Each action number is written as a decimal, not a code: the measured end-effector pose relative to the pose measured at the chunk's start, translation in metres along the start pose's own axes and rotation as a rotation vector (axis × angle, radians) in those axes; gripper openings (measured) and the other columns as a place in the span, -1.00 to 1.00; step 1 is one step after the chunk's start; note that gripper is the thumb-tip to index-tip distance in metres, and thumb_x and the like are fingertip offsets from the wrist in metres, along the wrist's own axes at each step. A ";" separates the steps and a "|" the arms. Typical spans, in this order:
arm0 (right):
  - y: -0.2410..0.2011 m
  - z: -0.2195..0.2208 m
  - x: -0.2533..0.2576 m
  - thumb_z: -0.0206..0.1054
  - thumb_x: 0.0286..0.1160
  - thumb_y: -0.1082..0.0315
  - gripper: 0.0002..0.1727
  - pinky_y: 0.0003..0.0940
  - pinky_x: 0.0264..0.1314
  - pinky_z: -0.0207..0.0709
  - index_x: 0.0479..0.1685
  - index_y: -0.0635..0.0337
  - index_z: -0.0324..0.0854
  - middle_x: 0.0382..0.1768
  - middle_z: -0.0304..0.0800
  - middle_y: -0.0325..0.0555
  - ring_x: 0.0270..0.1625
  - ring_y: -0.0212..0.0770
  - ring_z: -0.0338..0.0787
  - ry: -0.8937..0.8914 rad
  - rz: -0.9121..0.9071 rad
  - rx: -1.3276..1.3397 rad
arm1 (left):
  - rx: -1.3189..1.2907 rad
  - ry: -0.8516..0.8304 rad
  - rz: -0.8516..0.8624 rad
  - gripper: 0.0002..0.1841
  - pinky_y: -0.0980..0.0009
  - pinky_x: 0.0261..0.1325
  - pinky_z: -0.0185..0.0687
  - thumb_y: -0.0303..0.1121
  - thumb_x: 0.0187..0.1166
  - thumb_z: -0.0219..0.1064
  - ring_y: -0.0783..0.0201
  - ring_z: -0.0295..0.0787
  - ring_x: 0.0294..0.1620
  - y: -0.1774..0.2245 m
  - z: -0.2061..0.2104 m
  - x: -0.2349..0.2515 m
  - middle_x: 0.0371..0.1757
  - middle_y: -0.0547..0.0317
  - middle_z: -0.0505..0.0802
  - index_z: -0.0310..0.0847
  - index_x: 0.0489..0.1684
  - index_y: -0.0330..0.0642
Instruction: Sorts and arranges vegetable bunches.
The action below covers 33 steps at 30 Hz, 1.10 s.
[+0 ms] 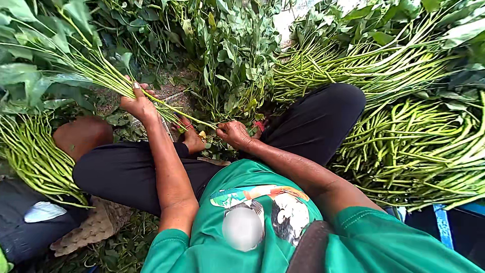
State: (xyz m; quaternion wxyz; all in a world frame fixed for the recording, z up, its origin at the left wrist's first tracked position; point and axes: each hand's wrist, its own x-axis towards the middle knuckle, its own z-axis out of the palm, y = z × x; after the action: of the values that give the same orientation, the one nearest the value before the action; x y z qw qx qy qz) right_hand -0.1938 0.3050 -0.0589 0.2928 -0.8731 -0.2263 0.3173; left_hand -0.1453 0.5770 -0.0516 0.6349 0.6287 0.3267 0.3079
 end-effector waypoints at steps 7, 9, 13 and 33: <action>0.006 0.012 -0.028 0.07 0.75 0.11 -0.46 0.12 -0.50 0.41 -0.65 0.24 0.52 -0.71 0.57 0.03 -0.57 0.10 0.69 0.181 -0.280 -0.036 | -0.063 0.093 -0.060 -0.71 0.41 -0.53 0.73 -0.55 0.81 0.09 0.30 0.73 -0.58 0.000 -0.005 0.001 -0.36 0.07 0.79 0.40 0.40 -0.47; 0.022 0.019 -0.040 0.06 0.72 0.07 -0.45 0.14 -0.54 0.40 -0.68 0.21 0.50 -0.73 0.56 0.03 -0.58 0.12 0.70 0.148 -0.243 -0.078 | -0.045 0.135 -0.033 -0.71 0.42 -0.56 0.70 -0.53 0.82 0.10 0.30 0.71 -0.60 -0.002 -0.016 0.012 -0.36 0.06 0.78 0.41 0.40 -0.46; 0.024 0.007 -0.037 0.29 0.68 0.03 -0.56 0.44 0.20 0.50 0.30 0.17 0.65 0.15 0.76 0.32 0.19 0.37 0.77 -0.329 0.050 -0.187 | -0.022 0.058 0.013 -0.65 0.40 -0.52 0.73 -0.51 0.82 0.08 0.30 0.71 -0.57 0.000 -0.005 0.007 -0.33 0.09 0.77 0.33 0.50 -0.45; -0.015 0.012 0.019 0.20 0.79 0.13 -0.53 0.08 -0.12 0.61 -0.35 0.38 0.73 -0.42 0.78 0.08 -0.31 0.00 0.78 -0.246 -0.260 0.200 | -0.201 -0.154 -0.214 -0.72 0.46 -0.59 0.69 -0.53 0.81 0.10 0.29 0.75 -0.58 -0.011 0.025 -0.016 -0.38 0.07 0.82 0.44 0.39 -0.40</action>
State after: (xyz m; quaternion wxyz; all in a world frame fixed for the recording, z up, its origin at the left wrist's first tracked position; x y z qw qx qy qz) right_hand -0.1924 0.3314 -0.0645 0.3867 -0.7579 -0.3383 0.4019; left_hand -0.1350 0.5486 -0.0624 0.7471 0.5453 0.3098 0.2205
